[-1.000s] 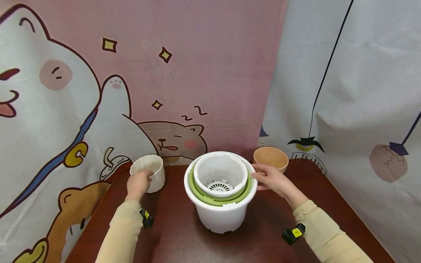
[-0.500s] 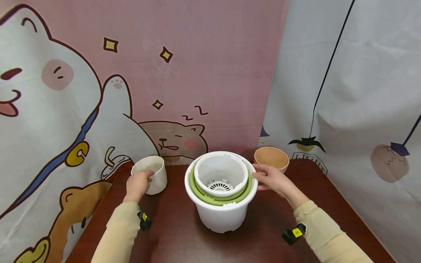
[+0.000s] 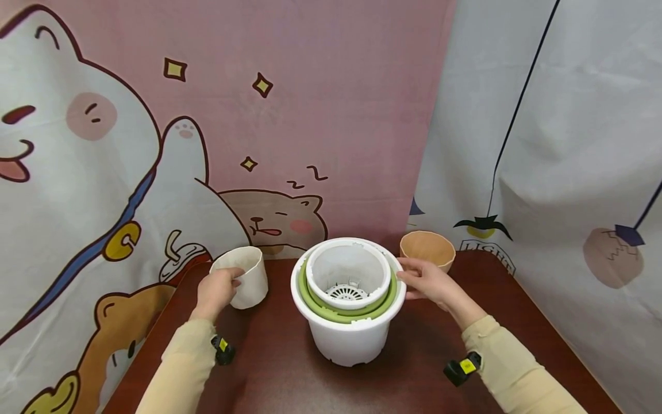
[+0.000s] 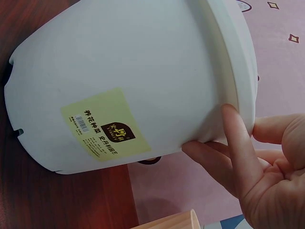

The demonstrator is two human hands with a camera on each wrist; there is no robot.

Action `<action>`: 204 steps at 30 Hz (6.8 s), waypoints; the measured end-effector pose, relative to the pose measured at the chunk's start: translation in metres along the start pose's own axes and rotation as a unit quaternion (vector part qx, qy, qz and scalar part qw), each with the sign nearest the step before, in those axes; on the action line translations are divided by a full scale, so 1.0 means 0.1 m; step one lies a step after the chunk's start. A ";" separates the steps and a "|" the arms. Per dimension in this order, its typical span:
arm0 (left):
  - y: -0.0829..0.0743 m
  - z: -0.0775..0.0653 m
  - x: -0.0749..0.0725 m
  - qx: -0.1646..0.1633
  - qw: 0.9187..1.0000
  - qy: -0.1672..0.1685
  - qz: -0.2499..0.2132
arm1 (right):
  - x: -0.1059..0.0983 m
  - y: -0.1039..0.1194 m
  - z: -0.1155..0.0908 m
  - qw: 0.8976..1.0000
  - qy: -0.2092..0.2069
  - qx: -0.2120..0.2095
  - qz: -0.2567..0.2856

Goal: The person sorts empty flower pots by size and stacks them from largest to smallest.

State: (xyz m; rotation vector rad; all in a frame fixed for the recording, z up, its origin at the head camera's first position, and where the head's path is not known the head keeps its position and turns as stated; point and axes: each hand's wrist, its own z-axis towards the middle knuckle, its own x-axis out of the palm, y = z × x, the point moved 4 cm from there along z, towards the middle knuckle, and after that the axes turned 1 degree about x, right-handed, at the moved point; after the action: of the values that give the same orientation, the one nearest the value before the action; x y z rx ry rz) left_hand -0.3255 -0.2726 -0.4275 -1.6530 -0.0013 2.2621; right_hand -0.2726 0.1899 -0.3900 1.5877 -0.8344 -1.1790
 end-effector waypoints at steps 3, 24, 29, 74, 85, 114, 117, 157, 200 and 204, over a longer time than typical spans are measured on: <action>-0.03 0.00 -0.04 0.010 1.000 0.002 -0.001 | 0.00 0.00 0.00 1.000 -0.001 0.002 0.000; -0.28 0.04 -0.32 0.045 0.998 -0.035 -0.008 | 0.00 -0.01 0.01 1.000 0.002 -0.005 0.006; -0.37 0.05 -0.40 0.061 0.997 -0.045 -0.010 | 0.00 -0.01 0.02 1.000 0.002 -0.004 0.002; -1.07 0.16 -1.17 0.184 0.960 -0.207 -0.047 | -0.01 -0.01 0.02 1.000 0.005 -0.007 -0.001; -1.21 0.17 -1.28 0.212 0.947 -0.235 -0.057 | 0.00 -0.01 0.01 1.000 0.004 -0.003 0.001; -1.63 0.13 -1.54 0.314 0.904 -0.274 -0.093 | 0.00 0.01 0.01 1.000 0.006 -0.004 -0.002; -1.68 0.12 -1.56 0.323 0.901 -0.272 -0.098 | -0.01 0.01 0.01 1.000 0.006 -0.004 0.001; -2.15 0.05 -1.44 0.376 0.891 -0.220 -0.124 | -0.02 -0.01 0.02 1.000 0.008 -0.011 0.001; -2.30 -0.05 -0.97 0.408 0.896 -0.155 -0.088 | -0.01 -0.01 0.01 1.000 0.007 -0.008 -0.001; -2.30 -0.06 -0.95 0.410 0.895 -0.157 -0.085 | -0.01 -0.01 0.01 1.000 0.007 -0.008 -0.003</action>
State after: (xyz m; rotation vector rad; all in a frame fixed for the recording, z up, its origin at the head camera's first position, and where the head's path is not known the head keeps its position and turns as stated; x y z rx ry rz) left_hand -0.2333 -0.0823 -0.2963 -0.8039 0.6156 1.9437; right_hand -0.2741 0.1910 -0.3909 1.5836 -0.8100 -1.1754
